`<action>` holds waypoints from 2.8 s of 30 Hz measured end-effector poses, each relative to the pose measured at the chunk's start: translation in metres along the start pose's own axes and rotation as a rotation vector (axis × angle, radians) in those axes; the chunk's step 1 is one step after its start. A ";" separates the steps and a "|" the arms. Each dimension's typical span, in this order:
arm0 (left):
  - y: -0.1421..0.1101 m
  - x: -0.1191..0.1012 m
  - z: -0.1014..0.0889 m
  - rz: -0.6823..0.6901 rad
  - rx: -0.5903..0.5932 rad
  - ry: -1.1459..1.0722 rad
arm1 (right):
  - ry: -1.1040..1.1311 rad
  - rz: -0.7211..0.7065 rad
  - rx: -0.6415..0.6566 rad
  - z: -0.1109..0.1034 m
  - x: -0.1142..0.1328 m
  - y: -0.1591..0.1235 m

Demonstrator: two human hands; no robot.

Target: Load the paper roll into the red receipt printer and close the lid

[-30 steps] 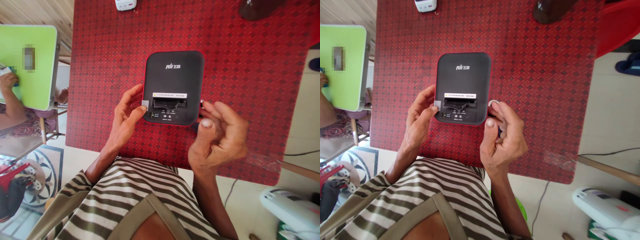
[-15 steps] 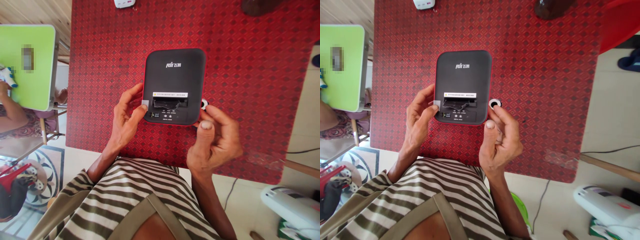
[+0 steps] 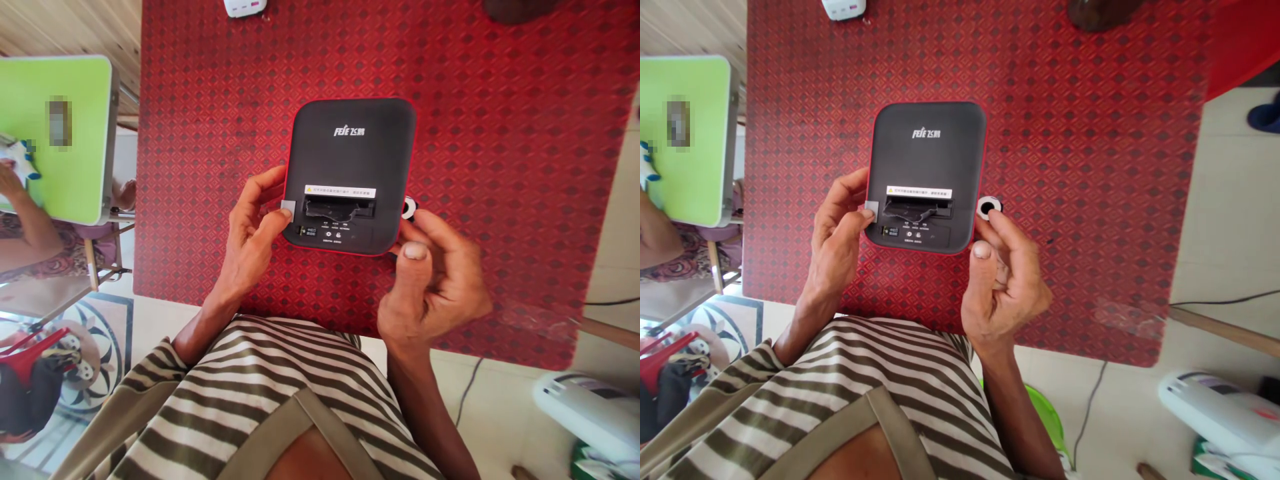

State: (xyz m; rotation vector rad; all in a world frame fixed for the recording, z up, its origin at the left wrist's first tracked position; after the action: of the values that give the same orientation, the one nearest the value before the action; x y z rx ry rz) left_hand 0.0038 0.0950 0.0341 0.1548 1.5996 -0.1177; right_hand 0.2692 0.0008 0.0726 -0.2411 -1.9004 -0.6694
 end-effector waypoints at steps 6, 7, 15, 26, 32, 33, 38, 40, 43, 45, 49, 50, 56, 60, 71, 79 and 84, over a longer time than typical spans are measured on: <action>0.003 0.010 0.002 -0.035 -0.034 -0.064 | 0.031 -0.003 0.004 0.002 -0.004 -0.001; 0.003 0.011 0.002 -0.018 -0.049 -0.079 | 0.039 0.002 -0.005 0.003 -0.005 -0.002; 0.005 0.013 0.005 0.009 -0.077 -0.150 | 0.074 0.005 -0.018 0.007 -0.001 -0.002; 0.008 0.027 0.001 0.062 -0.082 -0.126 | -0.249 -0.198 0.052 -0.004 0.023 0.038; 0.006 0.020 0.006 0.145 -0.061 -0.165 | -0.360 -0.475 0.580 0.062 0.055 0.087; 0.005 0.019 0.007 0.144 -0.053 -0.159 | -0.344 -0.460 0.670 0.074 0.051 0.092; 0.001 0.020 0.008 0.119 -0.048 -0.130 | -0.304 -0.346 0.912 0.123 0.019 0.103; 0.000 0.020 0.009 0.118 -0.039 -0.138 | -0.338 -0.336 0.890 0.133 0.008 0.105; -0.002 0.021 0.009 0.108 -0.029 -0.143 | -0.364 -0.336 0.822 0.140 -0.004 0.113; -0.003 0.021 0.008 0.100 -0.029 -0.142 | -0.407 -0.377 0.910 0.148 -0.010 0.113; -0.003 0.023 0.008 0.075 -0.040 -0.126 | -0.476 -0.424 1.031 0.152 -0.012 0.116; -0.003 0.023 0.009 0.076 -0.040 -0.126 | -0.465 -0.416 0.993 0.149 -0.009 0.119; -0.002 0.019 0.010 0.089 -0.022 -0.145 | -0.392 -0.355 0.941 0.126 0.027 0.118; -0.002 0.020 0.007 0.067 -0.024 -0.130 | -0.384 -0.440 0.885 0.084 0.070 0.114; 0.001 0.015 0.004 0.149 -0.053 -0.111 | 0.054 -0.052 0.109 -0.016 -0.107 0.179; 0.004 0.018 -0.001 0.265 -0.032 -0.080 | 0.056 0.112 0.345 0.033 -0.125 0.149; 0.007 0.020 -0.001 0.304 -0.012 -0.083 | 0.017 0.121 0.372 0.044 -0.116 0.140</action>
State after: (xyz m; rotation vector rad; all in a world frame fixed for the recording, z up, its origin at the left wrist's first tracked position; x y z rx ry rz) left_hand 0.0036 0.1023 0.0141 0.3766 1.4759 0.1201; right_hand 0.3480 0.1560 0.0036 -0.1105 -1.9359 -0.2291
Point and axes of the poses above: each hand's wrist, its own y-axis towards the middle knuckle, its own z-axis out of the palm, x = y × z, the point moved 9 cm from there along y, towards the middle knuckle, and after that the axes turned 4 degrees about x, right-handed, at the moved point
